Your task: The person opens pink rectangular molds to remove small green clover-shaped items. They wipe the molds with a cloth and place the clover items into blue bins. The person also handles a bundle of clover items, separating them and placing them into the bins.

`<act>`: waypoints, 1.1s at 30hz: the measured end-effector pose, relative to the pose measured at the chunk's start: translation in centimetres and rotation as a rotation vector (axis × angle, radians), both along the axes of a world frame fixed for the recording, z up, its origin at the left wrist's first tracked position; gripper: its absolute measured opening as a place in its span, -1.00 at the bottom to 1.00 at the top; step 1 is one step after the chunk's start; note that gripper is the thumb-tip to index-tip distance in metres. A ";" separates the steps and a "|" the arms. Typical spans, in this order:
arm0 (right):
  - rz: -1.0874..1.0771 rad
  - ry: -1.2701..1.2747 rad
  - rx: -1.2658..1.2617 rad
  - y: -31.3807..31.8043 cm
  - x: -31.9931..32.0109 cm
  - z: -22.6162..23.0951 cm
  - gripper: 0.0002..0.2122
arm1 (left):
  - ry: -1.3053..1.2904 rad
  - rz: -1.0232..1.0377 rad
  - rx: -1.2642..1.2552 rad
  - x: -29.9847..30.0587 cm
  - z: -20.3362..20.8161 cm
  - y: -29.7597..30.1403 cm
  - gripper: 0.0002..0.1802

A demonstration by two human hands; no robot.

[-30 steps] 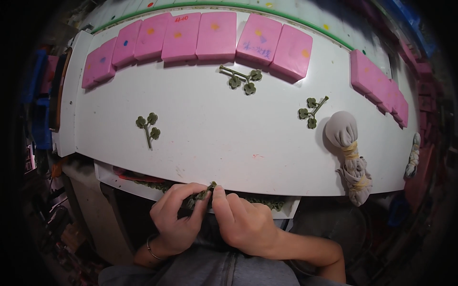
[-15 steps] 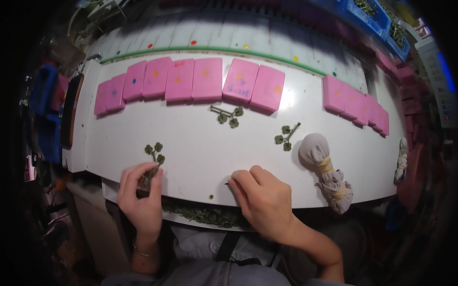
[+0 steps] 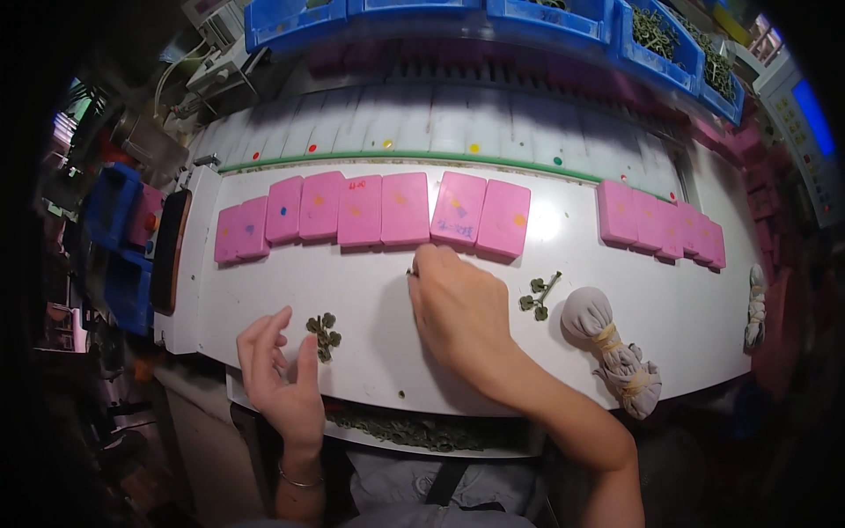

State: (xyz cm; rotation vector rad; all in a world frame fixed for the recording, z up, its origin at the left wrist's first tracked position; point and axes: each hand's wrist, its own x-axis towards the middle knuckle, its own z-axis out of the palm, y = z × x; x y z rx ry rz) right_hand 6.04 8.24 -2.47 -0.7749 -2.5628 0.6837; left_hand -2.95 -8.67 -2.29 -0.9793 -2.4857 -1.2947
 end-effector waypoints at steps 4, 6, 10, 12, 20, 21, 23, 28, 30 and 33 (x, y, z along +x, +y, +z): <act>0.061 0.234 -0.887 -1.6 2.2 4.3 -0.89 | -0.172 -0.249 0.150 1.3 1.8 -0.1 -0.60; 0.059 0.372 -1.258 -2.5 3.4 5.1 -0.89 | -0.270 -0.405 0.218 1.9 2.3 0.9 -0.60; 0.084 0.551 -1.459 -3.5 5.2 6.2 -0.88 | -0.400 -0.605 0.343 2.4 3.0 1.8 -0.73; 0.093 0.597 -1.474 -3.5 5.7 6.2 -0.89 | -0.464 -0.621 0.366 2.6 3.6 1.9 -0.81; 0.113 0.701 -1.529 -3.6 6.4 5.6 -0.90 | -0.566 -0.587 0.370 3.2 3.9 1.9 -0.76; 0.116 0.716 -1.540 -3.6 6.4 5.4 -0.90 | -0.586 -0.576 0.370 3.3 4.0 2.0 -0.75; 0.120 0.727 -1.574 -3.5 6.5 5.2 -0.90 | -0.551 -0.611 0.369 3.1 3.3 2.0 -0.72; 0.110 0.753 -1.634 -3.4 6.6 4.9 -0.91 | -0.591 -0.617 0.360 3.4 3.1 2.2 -0.68; 0.097 0.758 -1.630 -3.3 6.7 4.7 -0.91 | -0.693 -0.578 0.373 3.8 3.0 2.3 -0.68; 0.105 0.791 -1.611 -3.5 6.9 4.3 -0.90 | -0.807 -0.597 0.388 3.9 3.0 2.2 -0.69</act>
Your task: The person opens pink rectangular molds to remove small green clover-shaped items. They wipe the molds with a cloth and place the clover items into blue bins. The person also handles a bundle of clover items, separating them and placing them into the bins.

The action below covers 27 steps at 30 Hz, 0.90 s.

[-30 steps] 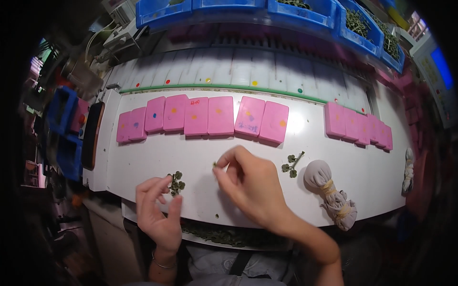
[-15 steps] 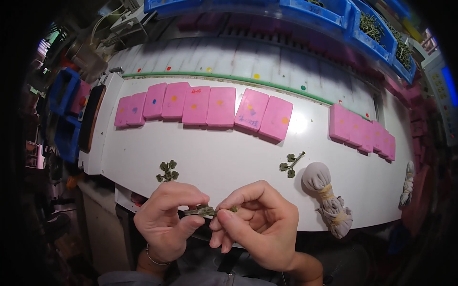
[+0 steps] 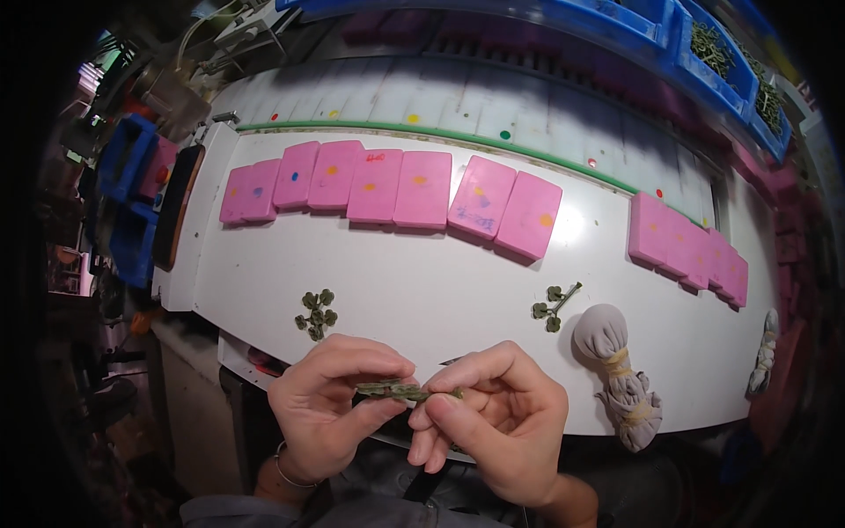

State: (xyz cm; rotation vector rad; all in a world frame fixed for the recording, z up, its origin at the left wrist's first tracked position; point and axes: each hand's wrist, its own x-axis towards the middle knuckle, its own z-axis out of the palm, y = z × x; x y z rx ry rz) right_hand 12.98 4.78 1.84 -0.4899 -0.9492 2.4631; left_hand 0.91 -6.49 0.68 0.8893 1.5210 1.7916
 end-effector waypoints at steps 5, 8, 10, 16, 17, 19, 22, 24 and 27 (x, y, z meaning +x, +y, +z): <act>-0.051 -0.035 0.185 -0.6 0.2 -0.2 -0.86 | -0.149 -0.026 0.090 -0.2 -0.4 -0.3 -0.61; -0.107 -0.133 0.329 -1.0 0.1 0.0 -0.89 | -0.230 -0.035 0.117 -0.2 -0.4 -0.4 -0.57; -0.123 -0.180 0.373 -1.2 0.1 0.1 -0.90 | -0.259 -0.040 0.126 -0.2 -0.4 -0.4 -0.55; -0.123 -0.215 0.469 -1.3 0.4 -0.2 -0.90 | -0.273 -0.055 0.141 -0.2 -0.5 -0.4 -0.55; -0.124 -0.224 0.509 -1.3 0.5 -0.3 -0.90 | -0.276 -0.054 0.136 -0.2 -0.6 -0.5 -0.56; -0.129 -0.240 0.625 -1.3 0.5 -0.4 -0.89 | -0.329 -0.016 0.109 -0.1 -0.4 -0.4 -0.58; -0.178 -0.265 0.790 -1.4 0.6 -0.8 -0.87 | -0.522 0.040 0.064 0.3 0.5 0.3 -0.62; -0.263 -0.292 0.824 -1.7 0.5 -0.7 -0.83 | -0.706 -0.003 0.069 0.3 0.7 0.6 -0.66; -0.328 -0.339 1.064 -1.9 0.5 -1.2 -0.79 | -0.621 -0.322 0.010 -0.2 -1.5 -0.3 -0.65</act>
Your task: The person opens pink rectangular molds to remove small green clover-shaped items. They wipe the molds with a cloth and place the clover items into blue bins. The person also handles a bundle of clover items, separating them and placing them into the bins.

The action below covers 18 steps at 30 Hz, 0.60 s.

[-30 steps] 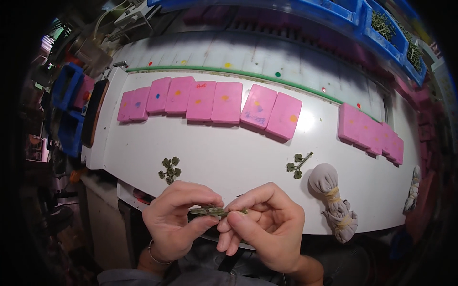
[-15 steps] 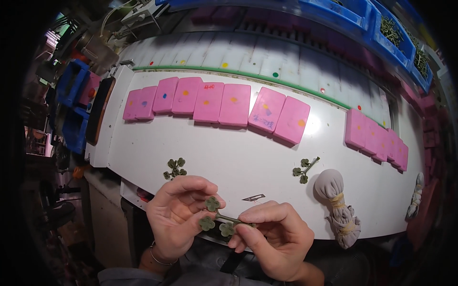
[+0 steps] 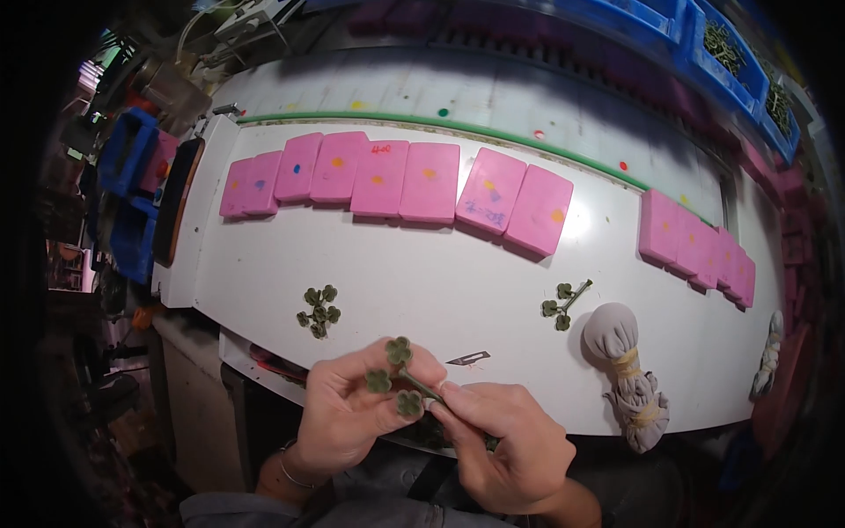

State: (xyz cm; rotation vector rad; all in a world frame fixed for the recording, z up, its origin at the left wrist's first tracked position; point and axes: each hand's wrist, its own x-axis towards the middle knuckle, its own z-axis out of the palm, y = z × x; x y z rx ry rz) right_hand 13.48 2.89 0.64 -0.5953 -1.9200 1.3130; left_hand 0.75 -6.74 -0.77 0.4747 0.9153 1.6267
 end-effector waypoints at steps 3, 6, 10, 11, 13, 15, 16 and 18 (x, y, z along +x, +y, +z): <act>0.048 -0.185 0.247 0.4 0.2 0.1 -0.74 | -0.025 0.074 0.080 0.8 -1.5 -0.1 -0.71; 0.066 -0.252 0.319 0.4 0.0 0.0 -0.71 | -0.132 0.160 0.009 1.4 -0.9 0.2 -0.79; 0.003 -0.209 0.487 0.2 -0.3 -0.7 -0.70 | -0.128 0.173 0.042 1.5 -1.5 0.1 -0.83; 0.017 -0.211 0.496 0.3 -0.3 -0.6 -0.71 | -0.098 0.187 0.045 1.6 -1.6 0.2 -0.84; 0.050 -0.211 0.508 0.5 -0.2 -0.5 -0.71 | -0.035 0.221 0.047 1.7 -1.9 0.3 -0.85; 0.093 -0.240 0.485 0.5 -0.1 -0.2 -0.74 | -0.029 0.233 0.021 1.7 -1.7 0.2 -0.86; 0.115 -0.254 0.474 0.6 0.0 -0.1 -0.76 | -0.026 0.238 0.008 1.7 -1.6 0.2 -0.86; 0.181 -0.360 0.412 0.8 0.1 1.0 -0.82 | -0.029 0.260 -0.011 1.9 -1.2 0.3 -0.87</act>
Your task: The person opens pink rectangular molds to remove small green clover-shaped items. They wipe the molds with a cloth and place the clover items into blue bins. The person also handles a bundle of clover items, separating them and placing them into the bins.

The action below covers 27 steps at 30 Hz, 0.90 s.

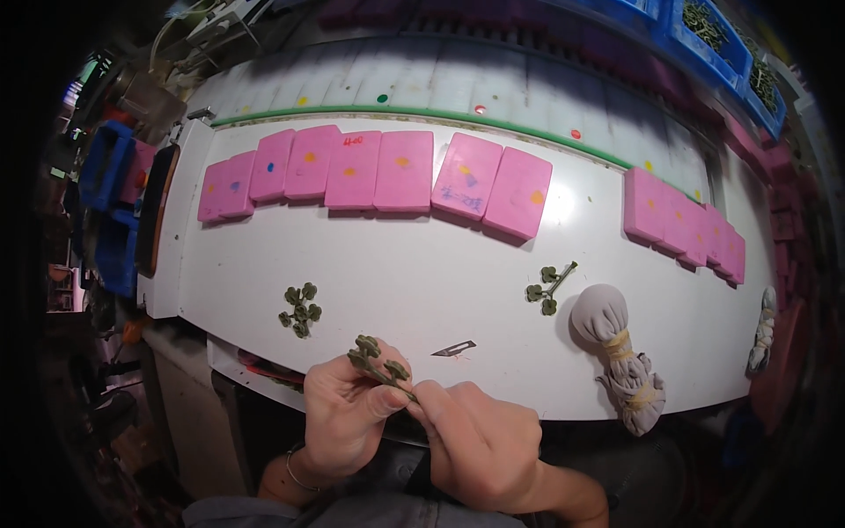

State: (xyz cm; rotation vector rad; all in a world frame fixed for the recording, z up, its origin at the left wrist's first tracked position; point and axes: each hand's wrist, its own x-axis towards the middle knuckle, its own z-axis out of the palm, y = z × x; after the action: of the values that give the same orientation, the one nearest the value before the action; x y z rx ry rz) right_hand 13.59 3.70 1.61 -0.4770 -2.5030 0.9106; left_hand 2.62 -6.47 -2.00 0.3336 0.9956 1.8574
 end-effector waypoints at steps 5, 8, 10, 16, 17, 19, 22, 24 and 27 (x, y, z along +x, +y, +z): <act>0.108 -0.019 -1.194 0.9 0.0 -0.7 -0.85 | 0.034 -0.043 -0.024 -0.1 -0.2 -0.7 -0.87; 0.333 -0.061 -2.245 1.7 0.8 -1.7 -0.74 | 0.210 -0.154 -0.052 -0.7 -0.2 -1.6 -0.87; 0.350 -0.044 -2.401 0.9 1.4 -2.8 -0.76 | 0.301 -0.186 0.000 -1.1 -0.3 -2.0 -0.87; 0.499 -0.114 -2.628 -1.7 1.6 -2.8 -0.75 | 0.626 -0.240 0.187 -2.6 1.1 -3.0 -0.80; 0.504 -0.180 -2.623 -1.9 1.7 -2.6 -0.73 | 0.614 -0.265 0.209 -2.7 1.1 -3.2 -0.80; 0.439 -0.313 -2.625 -2.4 2.7 -2.9 -0.71 | 0.591 -0.313 0.251 -3.0 1.1 -3.7 -0.82; 0.519 -0.226 -2.459 -2.7 2.9 -2.7 -0.72 | 0.373 -0.132 0.238 -3.2 0.3 -4.4 -0.81; 0.513 -0.226 -1.756 -1.5 2.4 -2.6 -0.68 | 0.364 0.048 -0.003 -3.8 0.9 -4.8 -0.82; 0.162 -0.369 -0.547 0.1 2.3 -2.9 -0.69 | 0.457 0.249 -0.451 -4.5 1.1 -4.4 -0.91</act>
State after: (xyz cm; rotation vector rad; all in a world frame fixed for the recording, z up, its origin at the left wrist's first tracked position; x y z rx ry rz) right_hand 15.94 3.81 -1.26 -0.6671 -2.6172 1.7262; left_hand -1.86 -10.86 -0.92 0.3792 1.7993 1.7393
